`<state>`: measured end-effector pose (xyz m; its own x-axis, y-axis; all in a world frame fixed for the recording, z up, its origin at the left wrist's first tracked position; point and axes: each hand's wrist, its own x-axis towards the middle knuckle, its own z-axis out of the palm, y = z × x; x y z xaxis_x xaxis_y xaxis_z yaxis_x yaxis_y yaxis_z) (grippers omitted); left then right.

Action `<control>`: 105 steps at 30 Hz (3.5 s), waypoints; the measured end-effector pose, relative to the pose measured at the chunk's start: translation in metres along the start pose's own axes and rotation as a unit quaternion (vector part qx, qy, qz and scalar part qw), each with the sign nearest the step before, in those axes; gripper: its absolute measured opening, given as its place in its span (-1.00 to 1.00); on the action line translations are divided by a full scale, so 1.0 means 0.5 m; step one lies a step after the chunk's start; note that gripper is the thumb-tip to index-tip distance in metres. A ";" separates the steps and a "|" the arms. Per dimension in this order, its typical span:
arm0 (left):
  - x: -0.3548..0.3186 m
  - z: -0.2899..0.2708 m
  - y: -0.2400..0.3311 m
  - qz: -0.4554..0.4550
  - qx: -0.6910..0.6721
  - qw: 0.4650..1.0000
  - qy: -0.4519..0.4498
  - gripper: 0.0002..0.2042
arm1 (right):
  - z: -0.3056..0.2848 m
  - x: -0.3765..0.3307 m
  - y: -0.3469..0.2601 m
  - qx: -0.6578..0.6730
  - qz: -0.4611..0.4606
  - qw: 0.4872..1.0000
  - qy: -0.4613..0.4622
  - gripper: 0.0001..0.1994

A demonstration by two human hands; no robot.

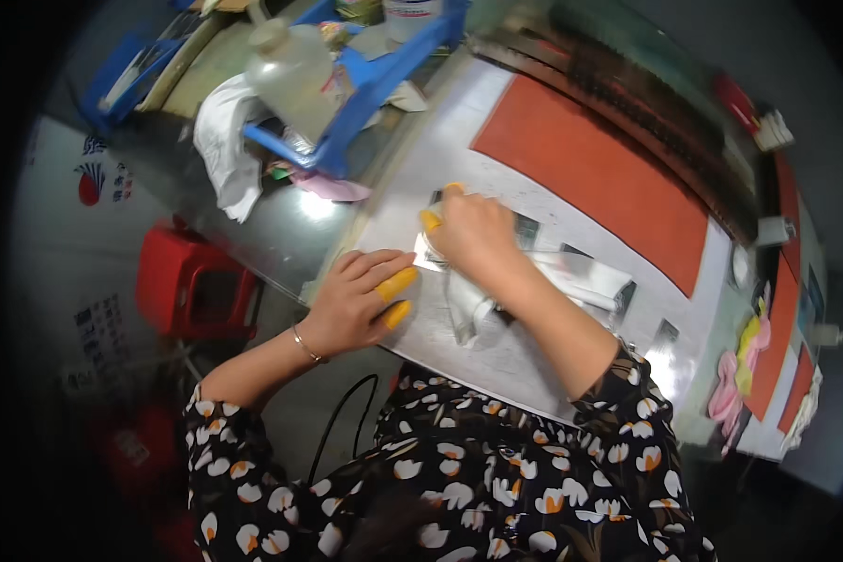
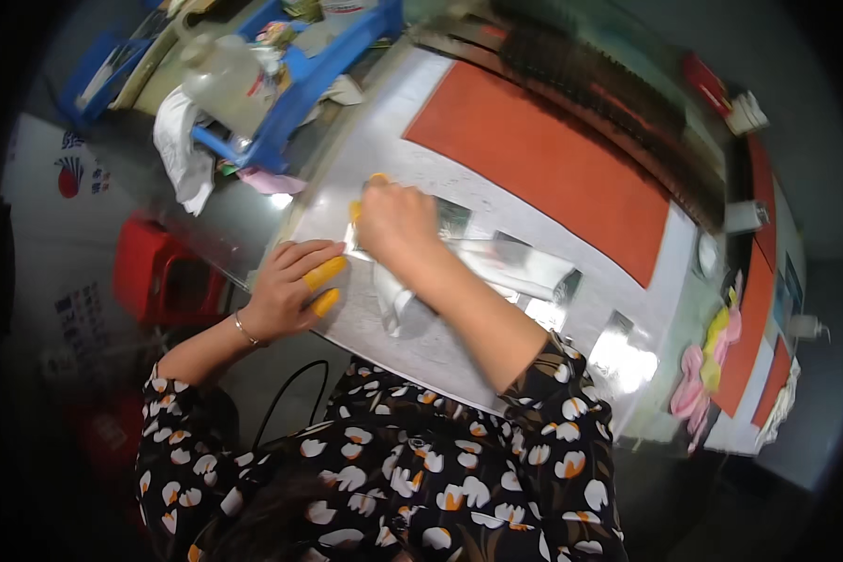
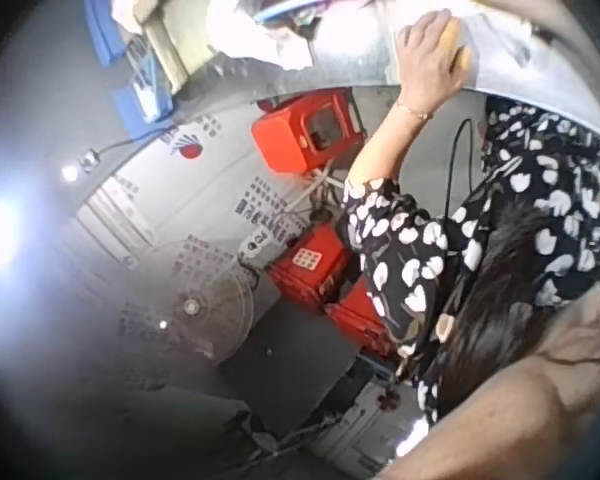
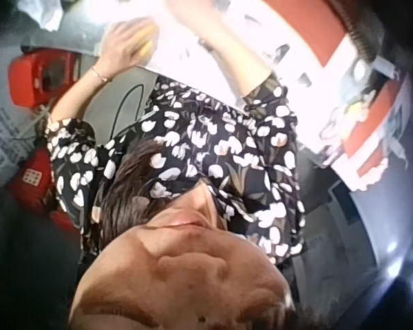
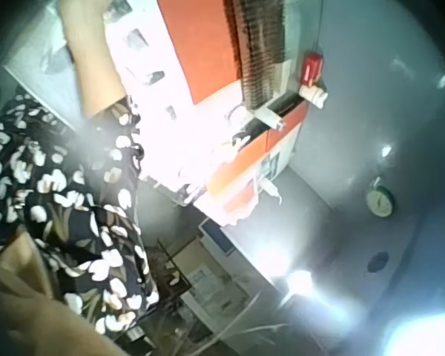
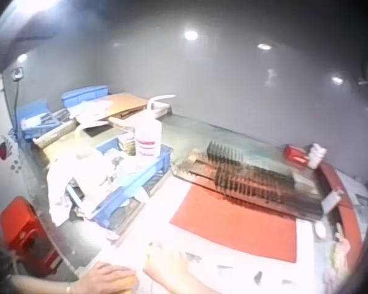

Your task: The person repeatedly wipes small rectangular cards with a white cloth. They pick up cards from a stack, wipe them individually, and place them on a red mat. The person occasionally dips the cloth into a small container of liquid to re-wet it before continuing the cleaning process.

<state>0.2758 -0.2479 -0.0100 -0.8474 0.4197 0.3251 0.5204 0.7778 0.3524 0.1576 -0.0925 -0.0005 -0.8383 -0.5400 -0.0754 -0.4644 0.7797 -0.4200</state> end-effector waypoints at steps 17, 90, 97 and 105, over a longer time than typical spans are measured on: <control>0.232 0.024 0.169 0.045 -0.111 0.993 -0.012 -0.35 | -0.192 -0.473 0.187 0.355 0.033 0.921 -0.159 -0.78; 0.281 0.126 0.233 0.025 0.023 0.976 -0.214 -0.16 | -0.102 -0.734 0.481 0.491 0.230 0.744 0.390 -0.85; 0.274 0.121 0.238 0.011 -0.019 0.980 -0.199 -0.18 | -0.097 -0.742 0.488 0.498 0.232 0.743 0.382 -0.84; 0.262 0.116 0.258 0.057 -0.024 0.983 -0.175 -0.26 | -0.092 -0.744 0.488 0.514 0.222 0.731 0.389 -0.86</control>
<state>0.2259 -0.0658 0.0272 -0.7639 0.6437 0.0466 0.6106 0.6975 0.3749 0.3429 0.3131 -0.0333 -0.9358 0.3501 -0.0416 0.0282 -0.0433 -0.9987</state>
